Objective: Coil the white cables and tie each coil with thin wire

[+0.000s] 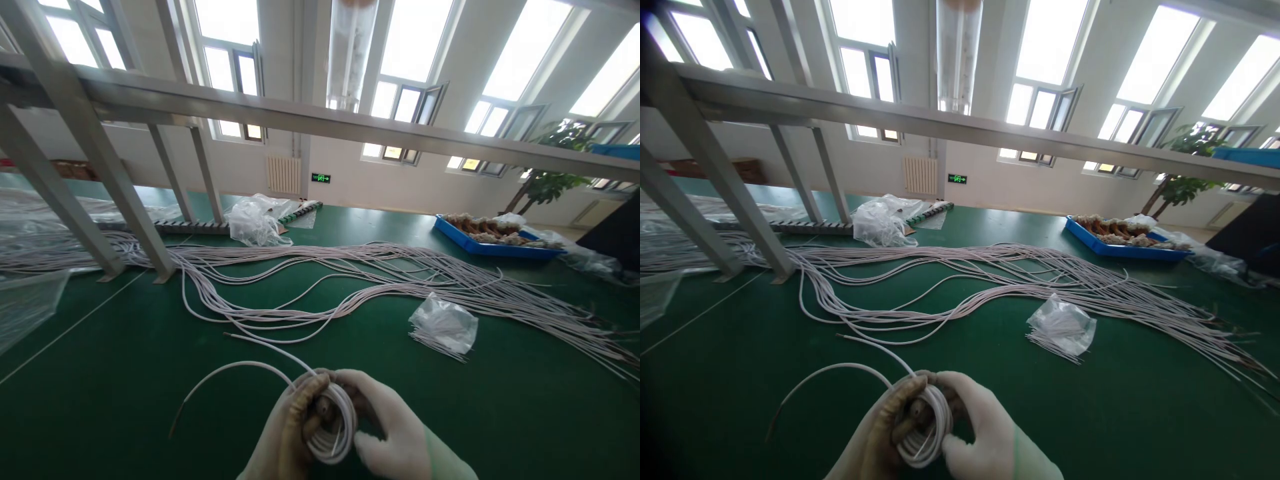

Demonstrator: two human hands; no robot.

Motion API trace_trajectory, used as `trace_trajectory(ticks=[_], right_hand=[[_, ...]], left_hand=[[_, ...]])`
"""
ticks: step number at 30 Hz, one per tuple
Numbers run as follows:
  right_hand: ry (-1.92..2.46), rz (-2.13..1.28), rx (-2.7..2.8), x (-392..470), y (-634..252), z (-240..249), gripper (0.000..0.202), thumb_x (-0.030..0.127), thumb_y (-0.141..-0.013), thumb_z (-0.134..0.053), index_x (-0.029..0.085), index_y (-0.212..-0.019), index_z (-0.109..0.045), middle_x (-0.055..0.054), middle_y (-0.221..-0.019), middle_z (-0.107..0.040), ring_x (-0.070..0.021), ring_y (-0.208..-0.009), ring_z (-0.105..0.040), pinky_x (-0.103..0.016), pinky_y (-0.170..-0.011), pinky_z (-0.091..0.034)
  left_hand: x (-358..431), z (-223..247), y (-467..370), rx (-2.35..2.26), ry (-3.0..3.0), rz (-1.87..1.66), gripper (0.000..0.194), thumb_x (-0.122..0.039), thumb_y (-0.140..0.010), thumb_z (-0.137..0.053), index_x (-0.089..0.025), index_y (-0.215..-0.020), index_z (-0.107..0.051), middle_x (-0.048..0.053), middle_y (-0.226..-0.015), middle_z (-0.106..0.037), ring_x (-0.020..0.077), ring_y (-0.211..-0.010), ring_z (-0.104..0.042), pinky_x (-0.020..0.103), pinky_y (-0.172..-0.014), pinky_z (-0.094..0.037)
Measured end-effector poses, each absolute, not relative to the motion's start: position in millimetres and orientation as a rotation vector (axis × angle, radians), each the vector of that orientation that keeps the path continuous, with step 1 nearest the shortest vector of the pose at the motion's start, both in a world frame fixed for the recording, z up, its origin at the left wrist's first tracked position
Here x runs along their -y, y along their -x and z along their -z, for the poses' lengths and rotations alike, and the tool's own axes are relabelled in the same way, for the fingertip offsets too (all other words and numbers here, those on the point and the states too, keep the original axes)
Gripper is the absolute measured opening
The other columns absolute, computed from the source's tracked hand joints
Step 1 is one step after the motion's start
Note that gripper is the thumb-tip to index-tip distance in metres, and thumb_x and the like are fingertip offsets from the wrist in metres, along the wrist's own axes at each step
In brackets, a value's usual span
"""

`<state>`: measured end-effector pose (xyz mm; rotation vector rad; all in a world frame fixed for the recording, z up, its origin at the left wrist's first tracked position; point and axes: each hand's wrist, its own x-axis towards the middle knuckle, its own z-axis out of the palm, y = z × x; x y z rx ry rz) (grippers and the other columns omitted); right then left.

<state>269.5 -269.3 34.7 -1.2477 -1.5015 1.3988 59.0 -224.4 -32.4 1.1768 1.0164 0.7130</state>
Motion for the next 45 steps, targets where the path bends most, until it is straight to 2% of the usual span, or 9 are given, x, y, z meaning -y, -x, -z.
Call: trace_trajectory(ticks=[4, 11, 17, 22, 27, 31, 35, 42, 45], right_hand=[[1.518, -1.213, 1.422, 274.9, -255.7, -19.5, 0.080, 0.022, -0.071, -0.083, 0.024, -0.145, -0.051, -0.009, -0.125, -0.067, -0.0334, -0.113, -0.066, -0.047, -0.097, -0.057], [1.542, -0.607, 1.645, 271.7, -246.6, -0.6, 0.044, 0.021, -0.089, -0.064, 0.022, -0.133, -0.057, -0.009, -0.109, -0.068, -0.0262, -0.090, -0.072, -0.038, -0.078, -0.066], [1.302, -0.133, 1.985, 274.6, -252.2, 9.2, 0.050, 0.017, -0.104, -0.045, 0.020, -0.154, -0.041, -0.016, -0.133, -0.060, -0.0273, -0.116, -0.064, -0.038, -0.097, -0.061], [1.366, -0.052, 1.953, 279.4, -249.1, 13.8, 0.045, 0.025, -0.107, -0.042, 0.022, -0.152, -0.045, -0.013, -0.137, -0.060, -0.0271, -0.120, -0.062, -0.038, -0.100, -0.060], [1.345, 0.141, 1.910, 276.3, -243.3, 26.9, 0.041, 0.028, -0.108, -0.036, 0.024, -0.146, -0.052, -0.012, -0.127, -0.066, -0.0287, -0.113, -0.064, -0.042, -0.092, -0.062], [1.526, 0.414, 1.663, 273.1, -239.2, 41.6, 0.030, 0.047, -0.104, -0.053, 0.028, -0.121, -0.069, -0.013, -0.105, -0.067, -0.0300, -0.093, -0.064, -0.034, -0.059, -0.062], [1.378, 0.608, 1.824, 270.7, -239.8, 31.0, 0.023, 0.026, -0.105, -0.054, 0.021, -0.120, -0.070, -0.009, -0.096, -0.069, -0.0241, -0.083, -0.063, -0.033, -0.062, -0.057], [1.254, 0.452, 1.883, 264.7, -239.2, 19.2, 0.033, 0.019, -0.108, -0.043, 0.021, -0.134, -0.062, -0.008, -0.098, -0.073, -0.0237, -0.077, -0.062, -0.036, -0.062, -0.052], [1.279, 0.318, 1.879, 264.5, -239.6, 25.3, 0.037, 0.020, -0.105, -0.042, 0.023, -0.138, -0.058, -0.009, -0.096, -0.073, -0.0261, -0.077, -0.061, -0.039, -0.061, -0.052]], left_hand=[[228.4, 13.4, -65.6, -1.106, -1.053, -0.683, 0.051, -0.019, -0.076, -0.080, -0.026, -0.124, -0.066, 0.010, -0.128, -0.069, 0.0372, -0.129, -0.060, 0.055, -0.118, -0.042], [236.9, 0.3, -73.9, -1.074, -1.047, -0.849, 0.048, -0.018, -0.072, -0.080, -0.031, -0.118, -0.070, 0.007, -0.126, -0.070, 0.0396, -0.129, -0.058, 0.056, -0.115, -0.044], [235.2, 2.8, -72.5, -0.939, -1.161, -0.929, 0.038, -0.026, -0.076, -0.077, -0.033, -0.113, -0.074, 0.006, -0.136, -0.066, 0.0396, -0.136, -0.052, 0.054, -0.118, -0.042], [227.6, 10.3, -79.2, -0.846, -1.018, -0.800, 0.033, -0.040, -0.084, -0.067, -0.036, -0.116, -0.072, 0.006, -0.112, -0.077, 0.0403, -0.130, -0.059, 0.060, -0.113, -0.048], [224.5, 6.2, -83.0, -0.811, -0.950, -0.777, 0.026, -0.042, -0.090, -0.059, -0.037, -0.112, -0.072, 0.007, -0.113, -0.077, 0.0380, -0.124, -0.065, 0.056, -0.103, -0.057], [227.4, -5.5, -78.9, -0.835, -1.025, -0.764, 0.024, -0.041, -0.092, -0.057, -0.034, -0.110, -0.072, 0.006, -0.114, -0.077, 0.0347, -0.119, -0.068, 0.050, -0.101, -0.060], [231.3, -7.1, -75.5, -0.879, -1.137, -0.861, 0.023, -0.035, -0.087, -0.065, -0.036, -0.109, -0.072, 0.004, -0.122, -0.074, 0.0338, -0.124, -0.064, 0.049, -0.109, -0.055], [238.4, -3.5, -68.9, -0.880, -1.101, -0.916, 0.036, -0.040, -0.077, -0.077, -0.037, -0.112, -0.072, 0.008, -0.121, -0.075, 0.0459, -0.139, -0.049, 0.064, -0.124, -0.029], [236.1, -8.3, -71.6, -0.870, -1.013, -0.922, 0.028, -0.039, -0.078, -0.075, -0.034, -0.105, -0.074, 0.009, -0.117, -0.075, 0.0449, -0.136, -0.052, 0.061, -0.122, -0.034]])
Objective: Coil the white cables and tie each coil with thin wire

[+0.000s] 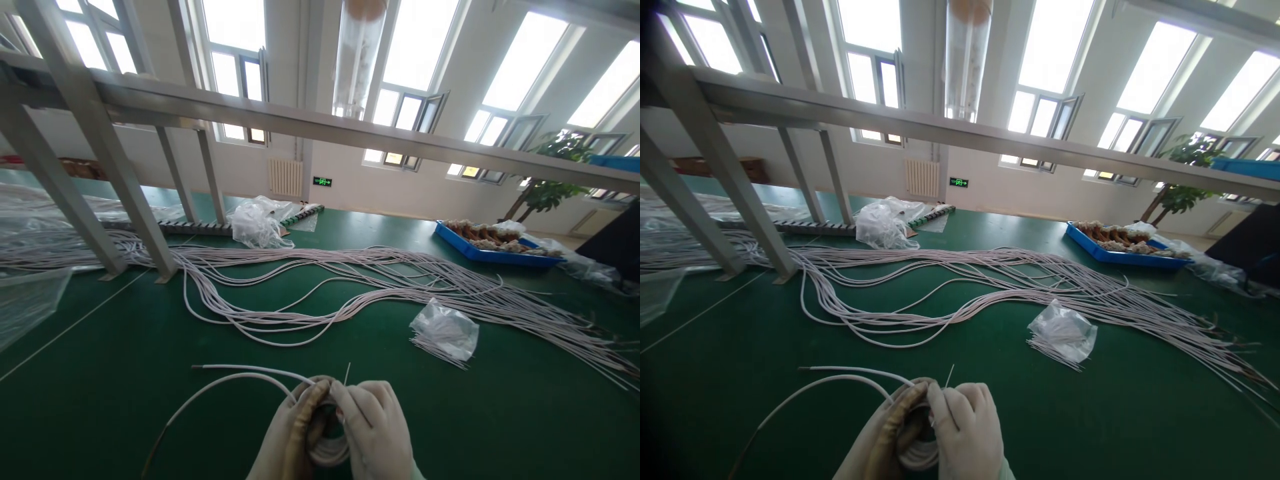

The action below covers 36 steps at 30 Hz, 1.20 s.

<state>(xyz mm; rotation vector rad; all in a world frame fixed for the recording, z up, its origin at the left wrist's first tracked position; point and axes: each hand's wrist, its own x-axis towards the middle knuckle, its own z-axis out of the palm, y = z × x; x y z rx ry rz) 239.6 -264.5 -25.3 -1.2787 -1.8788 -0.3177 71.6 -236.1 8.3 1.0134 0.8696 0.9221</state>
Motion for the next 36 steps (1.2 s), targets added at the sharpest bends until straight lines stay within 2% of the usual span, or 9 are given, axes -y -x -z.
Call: trace_trajectory(ticks=[4, 8, 12, 15, 19, 22, 25, 30, 36], right_hand=[[1.362, 0.070, 1.830, 266.2, -241.4, 21.4, 0.030, 0.017, -0.102, -0.046, 0.024, -0.126, -0.064, -0.008, -0.095, -0.071, -0.0260, -0.081, -0.062, -0.039, -0.066, -0.053], [1.392, -0.193, 1.695, 267.0, -239.0, 15.4, 0.025, 0.019, -0.104, -0.047, 0.025, -0.117, -0.067, -0.008, -0.095, -0.068, -0.0244, -0.083, -0.063, -0.036, -0.067, -0.056], [1.399, -0.380, 1.576, 267.0, -232.7, 17.4, 0.023, 0.024, -0.105, -0.047, 0.024, -0.107, -0.069, -0.008, -0.093, -0.064, -0.0229, -0.081, -0.063, -0.033, -0.065, -0.059], [1.404, -0.387, 1.527, 266.1, -230.3, 15.4, 0.021, 0.026, -0.104, -0.049, 0.024, -0.108, -0.069, -0.009, -0.096, -0.062, -0.0238, -0.082, -0.064, -0.034, -0.064, -0.062], [1.418, -0.354, 1.607, 262.9, -235.2, 3.3, 0.021, 0.024, -0.101, -0.051, 0.024, -0.104, -0.072, -0.012, -0.108, -0.064, -0.0265, -0.089, -0.068, -0.036, -0.069, -0.065], [1.419, -0.373, 1.710, 262.3, -239.4, -2.6, 0.023, 0.020, -0.101, -0.049, 0.023, -0.102, -0.072, -0.010, -0.098, -0.066, -0.0239, -0.084, -0.068, -0.033, -0.069, -0.063], [1.431, -0.253, 1.696, 262.1, -239.2, -2.6, 0.020, 0.017, -0.100, -0.050, 0.021, -0.100, -0.069, -0.009, -0.094, -0.065, -0.0229, -0.081, -0.065, -0.032, -0.065, -0.060], [1.470, -0.222, 1.711, 253.9, -236.3, -7.1, 0.021, 0.015, -0.096, -0.053, 0.021, -0.086, -0.070, -0.007, -0.084, -0.063, -0.0221, -0.073, -0.063, -0.031, -0.058, -0.056], [1.524, -0.420, 1.675, 242.5, -239.2, -23.1, 0.019, 0.015, -0.092, -0.062, 0.022, -0.080, -0.075, -0.005, -0.080, -0.065, -0.0211, -0.069, -0.065, -0.030, -0.057, -0.058]], left_hand=[[228.0, -7.1, -77.9, -0.872, -0.949, -0.891, 0.018, -0.037, -0.084, -0.067, -0.032, -0.099, -0.076, 0.010, -0.114, -0.075, 0.0418, -0.124, -0.062, 0.057, -0.108, -0.052], [222.2, -1.8, -75.6, -0.903, -0.927, -0.827, 0.022, -0.034, -0.074, -0.077, -0.032, -0.096, -0.075, 0.009, -0.102, -0.076, 0.0404, -0.111, -0.066, 0.056, -0.100, -0.057], [226.5, -11.7, -70.3, -0.860, -0.913, -0.819, 0.028, -0.028, -0.072, -0.080, -0.032, -0.100, -0.074, 0.007, -0.106, -0.074, 0.0381, -0.113, -0.066, 0.051, -0.102, -0.056], [232.5, -26.6, -71.7, -0.866, -0.841, -0.797, 0.022, -0.031, -0.080, -0.075, -0.029, -0.102, -0.073, 0.007, -0.105, -0.075, 0.0342, -0.109, -0.068, 0.048, -0.102, -0.055], [235.6, -34.2, -72.8, -0.875, -0.863, -0.800, 0.019, -0.034, -0.087, -0.069, -0.027, -0.105, -0.072, 0.008, -0.102, -0.075, 0.0302, -0.100, -0.070, 0.042, -0.095, -0.057], [232.2, -22.5, -70.8, -0.852, -0.908, -0.792, 0.023, -0.036, -0.089, -0.066, -0.025, -0.109, -0.072, 0.009, -0.105, -0.074, 0.0292, -0.101, -0.069, 0.041, -0.095, -0.056], [225.8, -5.1, -71.2, -0.816, -0.876, -0.780, 0.022, -0.032, -0.086, -0.071, -0.024, -0.107, -0.072, 0.008, -0.106, -0.073, 0.0300, -0.105, -0.069, 0.042, -0.098, -0.055], [221.9, 1.3, -78.0, -0.656, -0.647, -0.728, 0.023, -0.034, -0.083, -0.077, -0.023, -0.102, -0.067, 0.006, -0.099, -0.074, 0.0284, -0.103, -0.070, 0.039, -0.089, -0.056], [223.5, -5.9, -86.7, -0.744, -0.423, -0.710, 0.045, -0.028, -0.072, -0.087, -0.020, -0.107, -0.060, 0.004, -0.094, -0.072, 0.0297, -0.103, -0.071, 0.046, -0.096, -0.055]])
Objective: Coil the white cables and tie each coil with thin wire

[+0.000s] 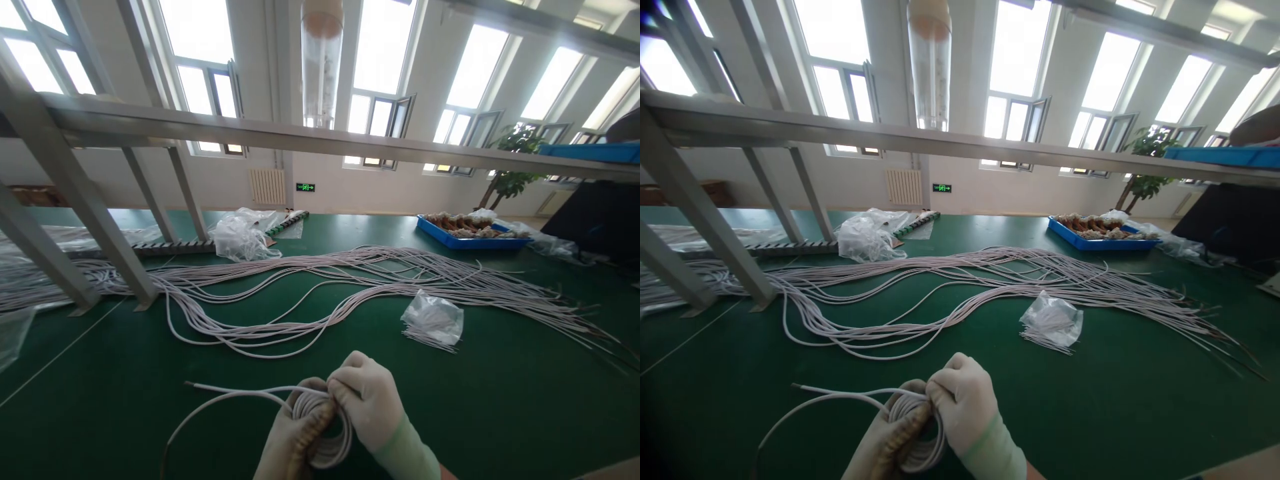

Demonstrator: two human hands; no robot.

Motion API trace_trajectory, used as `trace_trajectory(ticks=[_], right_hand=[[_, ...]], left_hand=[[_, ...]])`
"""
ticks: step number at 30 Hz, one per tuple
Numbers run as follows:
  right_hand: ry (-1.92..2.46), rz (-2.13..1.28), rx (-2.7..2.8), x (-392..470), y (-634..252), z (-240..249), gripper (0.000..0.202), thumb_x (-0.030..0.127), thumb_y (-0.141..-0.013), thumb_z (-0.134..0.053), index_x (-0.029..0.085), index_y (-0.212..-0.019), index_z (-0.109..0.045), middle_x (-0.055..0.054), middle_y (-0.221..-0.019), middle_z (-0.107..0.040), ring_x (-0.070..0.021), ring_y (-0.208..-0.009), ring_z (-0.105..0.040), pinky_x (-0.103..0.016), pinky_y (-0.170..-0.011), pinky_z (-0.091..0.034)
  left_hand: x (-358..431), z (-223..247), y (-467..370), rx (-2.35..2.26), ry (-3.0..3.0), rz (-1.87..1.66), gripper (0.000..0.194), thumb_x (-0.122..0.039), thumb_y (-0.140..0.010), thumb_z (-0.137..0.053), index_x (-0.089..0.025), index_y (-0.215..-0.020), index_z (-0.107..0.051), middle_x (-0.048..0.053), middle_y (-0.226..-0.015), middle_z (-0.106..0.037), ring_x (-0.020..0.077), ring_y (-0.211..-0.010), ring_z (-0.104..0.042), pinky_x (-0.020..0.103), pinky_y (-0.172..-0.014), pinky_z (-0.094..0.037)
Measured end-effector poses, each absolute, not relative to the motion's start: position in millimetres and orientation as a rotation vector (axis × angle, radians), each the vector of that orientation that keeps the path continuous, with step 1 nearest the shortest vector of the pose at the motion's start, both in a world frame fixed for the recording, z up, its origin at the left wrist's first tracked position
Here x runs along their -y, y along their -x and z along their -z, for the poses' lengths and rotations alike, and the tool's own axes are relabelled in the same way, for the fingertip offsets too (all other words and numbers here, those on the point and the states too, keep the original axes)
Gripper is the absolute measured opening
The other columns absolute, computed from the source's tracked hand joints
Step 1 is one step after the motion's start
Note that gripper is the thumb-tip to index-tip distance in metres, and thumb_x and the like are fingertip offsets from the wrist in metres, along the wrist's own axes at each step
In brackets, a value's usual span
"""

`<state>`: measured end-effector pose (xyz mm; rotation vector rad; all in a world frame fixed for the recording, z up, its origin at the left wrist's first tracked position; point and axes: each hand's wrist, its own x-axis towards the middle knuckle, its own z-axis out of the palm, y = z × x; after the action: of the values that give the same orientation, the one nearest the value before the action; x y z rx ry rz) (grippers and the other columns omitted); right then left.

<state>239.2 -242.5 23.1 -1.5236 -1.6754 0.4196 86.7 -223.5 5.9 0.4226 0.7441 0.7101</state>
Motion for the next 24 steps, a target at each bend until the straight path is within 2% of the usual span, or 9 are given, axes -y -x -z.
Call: trace_trajectory(ticks=[4, 8, 11, 14, 17, 21, 24], right_hand=[[1.516, -0.438, 1.734, 235.2, -241.3, -27.4, 0.020, 0.023, -0.094, -0.066, 0.022, -0.078, -0.077, -0.004, -0.076, -0.066, -0.0195, -0.064, -0.067, -0.027, -0.052, -0.056], [1.481, -0.626, 1.756, 229.7, -247.0, -32.3, 0.026, 0.033, -0.098, -0.065, 0.021, -0.078, -0.077, -0.004, -0.081, -0.068, -0.0195, -0.069, -0.067, -0.028, -0.056, -0.057], [1.305, -0.978, 1.615, 228.7, -256.7, -34.8, 0.034, 0.040, -0.106, -0.048, 0.019, -0.105, -0.075, -0.006, -0.093, -0.072, -0.0213, -0.078, -0.071, -0.034, -0.069, -0.061], [1.246, -1.085, 1.478, 229.9, -264.8, -32.3, 0.038, 0.039, -0.108, -0.042, 0.015, -0.124, -0.066, -0.008, -0.097, -0.072, -0.0224, -0.081, -0.072, -0.038, -0.075, -0.062], [1.313, -1.038, 1.525, 232.5, -264.7, -28.0, 0.026, 0.034, -0.100, -0.057, 0.017, -0.113, -0.071, -0.007, -0.097, -0.069, -0.0231, -0.083, -0.069, -0.038, -0.076, -0.061], [1.225, -0.965, 1.588, 237.9, -255.8, -25.4, 0.008, 0.026, -0.090, -0.071, 0.021, -0.090, -0.077, -0.004, -0.095, -0.065, -0.0218, -0.084, -0.066, -0.035, -0.073, -0.059], [1.156, -0.646, 1.715, 242.8, -252.3, -28.7, 0.014, 0.030, -0.096, -0.067, 0.023, -0.090, -0.077, -0.004, -0.091, -0.063, -0.0204, -0.080, -0.063, -0.032, -0.068, -0.057]], left_hand=[[221.4, 0.0, -85.9, -0.791, -0.424, -0.711, 0.034, -0.026, -0.074, -0.085, -0.021, -0.101, -0.064, 0.003, -0.091, -0.072, 0.0292, -0.103, -0.071, 0.045, -0.095, -0.055], [222.9, 1.4, -76.9, -0.756, -0.549, -0.795, 0.024, -0.035, -0.076, -0.082, -0.025, -0.095, -0.071, 0.004, -0.088, -0.072, 0.0292, -0.092, -0.070, 0.045, -0.091, -0.057], [225.5, -1.9, -67.5, -0.810, -0.604, -0.785, 0.031, -0.042, -0.077, -0.080, -0.027, -0.104, -0.071, 0.005, -0.094, -0.073, 0.0305, -0.094, -0.069, 0.048, -0.098, -0.054], [228.2, -2.4, -61.5, -0.835, -0.566, -0.760, 0.047, -0.045, -0.077, -0.080, -0.027, -0.118, -0.067, 0.007, -0.102, -0.073, 0.0309, -0.099, -0.068, 0.049, -0.102, -0.052], [229.6, 1.4, -61.7, -0.849, -0.516, -0.773, 0.048, -0.043, -0.075, -0.083, -0.024, -0.116, -0.067, 0.008, -0.103, -0.074, 0.0302, -0.100, -0.069, 0.049, -0.104, -0.051], [228.2, 6.6, -65.0, -0.833, -0.445, -0.797, 0.037, -0.040, -0.073, -0.083, -0.024, -0.104, -0.070, 0.006, -0.105, -0.074, 0.0299, -0.112, -0.069, 0.047, -0.114, -0.045], [228.3, 8.1, -60.5, -0.815, -0.416, -0.733, 0.031, -0.039, -0.074, -0.082, -0.023, -0.099, -0.071, 0.008, -0.109, -0.075, 0.0321, -0.122, -0.065, 0.048, -0.116, -0.043]])
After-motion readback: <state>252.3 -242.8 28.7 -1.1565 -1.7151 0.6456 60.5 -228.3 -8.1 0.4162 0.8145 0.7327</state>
